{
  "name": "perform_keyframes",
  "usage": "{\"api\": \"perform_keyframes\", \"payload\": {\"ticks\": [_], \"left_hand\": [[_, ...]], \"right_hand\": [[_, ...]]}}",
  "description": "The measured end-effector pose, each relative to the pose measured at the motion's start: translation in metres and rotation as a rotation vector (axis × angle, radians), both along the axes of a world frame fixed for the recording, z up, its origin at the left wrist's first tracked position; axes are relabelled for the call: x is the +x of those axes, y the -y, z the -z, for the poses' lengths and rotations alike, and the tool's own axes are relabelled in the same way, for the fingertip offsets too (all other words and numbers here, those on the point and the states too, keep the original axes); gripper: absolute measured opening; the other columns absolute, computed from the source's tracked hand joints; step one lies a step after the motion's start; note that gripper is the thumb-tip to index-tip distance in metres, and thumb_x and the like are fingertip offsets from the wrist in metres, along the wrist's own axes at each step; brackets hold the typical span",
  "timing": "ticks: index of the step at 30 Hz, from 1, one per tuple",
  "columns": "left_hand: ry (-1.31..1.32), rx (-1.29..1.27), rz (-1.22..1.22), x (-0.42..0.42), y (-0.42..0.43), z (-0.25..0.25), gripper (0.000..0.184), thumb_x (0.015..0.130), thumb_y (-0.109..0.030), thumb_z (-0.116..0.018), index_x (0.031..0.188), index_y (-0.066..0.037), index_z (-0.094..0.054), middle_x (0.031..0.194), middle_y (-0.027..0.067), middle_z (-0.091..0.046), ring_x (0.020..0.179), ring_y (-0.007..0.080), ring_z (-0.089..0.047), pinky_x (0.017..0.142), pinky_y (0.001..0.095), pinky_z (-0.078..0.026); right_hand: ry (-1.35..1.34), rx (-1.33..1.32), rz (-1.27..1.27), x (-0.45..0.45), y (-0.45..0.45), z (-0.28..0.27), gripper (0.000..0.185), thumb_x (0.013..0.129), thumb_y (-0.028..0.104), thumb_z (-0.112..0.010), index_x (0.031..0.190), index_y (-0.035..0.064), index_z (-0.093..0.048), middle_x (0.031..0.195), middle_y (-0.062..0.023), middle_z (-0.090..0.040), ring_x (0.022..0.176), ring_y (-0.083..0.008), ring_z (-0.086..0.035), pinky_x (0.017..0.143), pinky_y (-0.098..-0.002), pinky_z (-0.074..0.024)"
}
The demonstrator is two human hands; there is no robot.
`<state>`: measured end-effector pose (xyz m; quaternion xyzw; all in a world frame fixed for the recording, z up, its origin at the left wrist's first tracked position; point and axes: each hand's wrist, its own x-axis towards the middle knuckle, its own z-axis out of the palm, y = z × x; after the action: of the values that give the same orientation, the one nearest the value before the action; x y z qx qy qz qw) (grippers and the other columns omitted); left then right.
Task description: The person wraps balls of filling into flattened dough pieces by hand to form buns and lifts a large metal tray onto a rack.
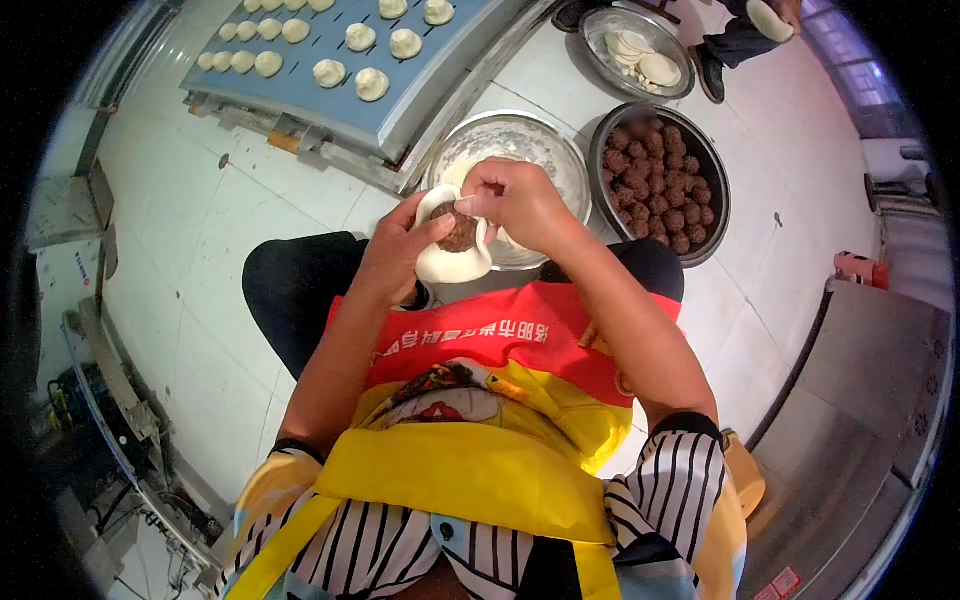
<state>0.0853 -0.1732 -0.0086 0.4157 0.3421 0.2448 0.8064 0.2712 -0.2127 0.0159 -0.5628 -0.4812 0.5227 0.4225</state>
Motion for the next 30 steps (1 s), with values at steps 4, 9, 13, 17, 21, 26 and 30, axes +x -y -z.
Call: {"api": "perform_keyframes", "payload": {"ticks": [4, 9, 13, 17, 21, 26, 30], "left_hand": [[-0.052, 0.058, 0.188, -0.006, -0.013, -0.005, 0.048, 0.083, -0.018, -0.066, 0.123, 0.004, -0.05, 0.107, 0.01, -0.06, 0.095, 0.015, -0.059, 0.08, 0.0288, -0.049], [-0.126, 0.073, 0.09, -0.003, -0.013, 0.005, 0.046, 0.084, -0.02, -0.065, 0.121, 0.003, -0.052, 0.104, 0.0093, -0.062, 0.09, 0.0138, -0.06, 0.079, 0.0275, -0.048], [-0.324, 0.288, 0.085, -0.007, -0.014, 0.011, 0.04, 0.086, -0.02, -0.065, 0.117, 0.003, -0.057, 0.1, 0.0085, -0.064, 0.092, 0.0135, -0.06, 0.082, 0.0276, -0.047], [-0.336, 0.375, 0.27, -0.014, -0.023, 0.001, 0.043, 0.085, -0.024, -0.066, 0.118, 0.003, -0.057, 0.1, 0.0079, -0.065, 0.091, 0.0119, -0.059, 0.08, 0.0261, -0.046], [-0.334, 0.367, 0.403, -0.012, -0.04, 0.002, 0.049, 0.084, -0.024, -0.066, 0.123, 0.002, -0.054, 0.105, 0.0091, -0.063, 0.093, 0.0135, -0.059, 0.082, 0.0272, -0.047], [0.143, -0.052, -0.008, -0.017, -0.015, 0.045, 0.06, 0.082, -0.013, -0.067, 0.134, 0.0, -0.04, 0.121, 0.0129, -0.054, 0.104, 0.022, -0.059, 0.089, 0.0328, -0.05], [0.023, -0.184, -0.077, -0.01, 0.004, 0.03, 0.054, 0.086, -0.013, -0.064, 0.132, 0.003, -0.04, 0.119, 0.0148, -0.055, 0.104, 0.0214, -0.059, 0.083, 0.0334, -0.053]], "right_hand": [[0.036, 0.175, -0.074, 0.0, 0.003, 0.0, 0.007, 0.081, 0.0, -0.066, 0.081, -0.0023, -0.06, 0.079, -0.0046, -0.052, 0.061, -0.0119, -0.057, 0.048, -0.0243, -0.0499], [0.173, 0.083, 0.026, -0.004, 0.008, -0.001, 0.007, 0.082, 0.001, -0.065, 0.083, -0.0034, -0.06, 0.08, -0.0041, -0.052, 0.065, -0.0118, -0.056, 0.052, -0.0241, -0.0507], [0.081, 0.009, -0.028, -0.005, 0.006, 0.012, 0.007, 0.083, 0.002, -0.064, 0.085, -0.0031, -0.06, 0.081, -0.0039, -0.051, 0.069, -0.0122, -0.056, 0.054, -0.0238, -0.0515], [0.041, 0.141, -0.117, -0.007, 0.006, 0.007, 0.006, 0.083, 0.002, -0.064, 0.085, -0.0027, -0.06, 0.082, -0.005, -0.051, 0.072, -0.012, -0.056, 0.054, -0.0238, -0.0522], [0.116, 0.115, -0.12, -0.006, 0.005, 0.006, 0.006, 0.084, 0.002, -0.063, 0.086, -0.0027, -0.06, 0.08, -0.0046, -0.052, 0.07, -0.0117, -0.057, 0.054, -0.0233, -0.0519], [0.025, -0.034, 0.142, -0.003, 0.005, 0.014, 0.013, 0.083, 0.005, -0.066, 0.088, -0.0042, -0.058, 0.079, -0.0045, -0.055, 0.063, -0.0113, -0.057, 0.053, -0.0232, -0.051], [0.028, -0.151, 0.077, -0.009, 0.009, 0.015, 0.012, 0.08, 0.001, -0.068, 0.08, -0.004, -0.057, 0.077, -0.0052, -0.052, 0.061, -0.0121, -0.056, 0.05, -0.0263, -0.0542]]}}
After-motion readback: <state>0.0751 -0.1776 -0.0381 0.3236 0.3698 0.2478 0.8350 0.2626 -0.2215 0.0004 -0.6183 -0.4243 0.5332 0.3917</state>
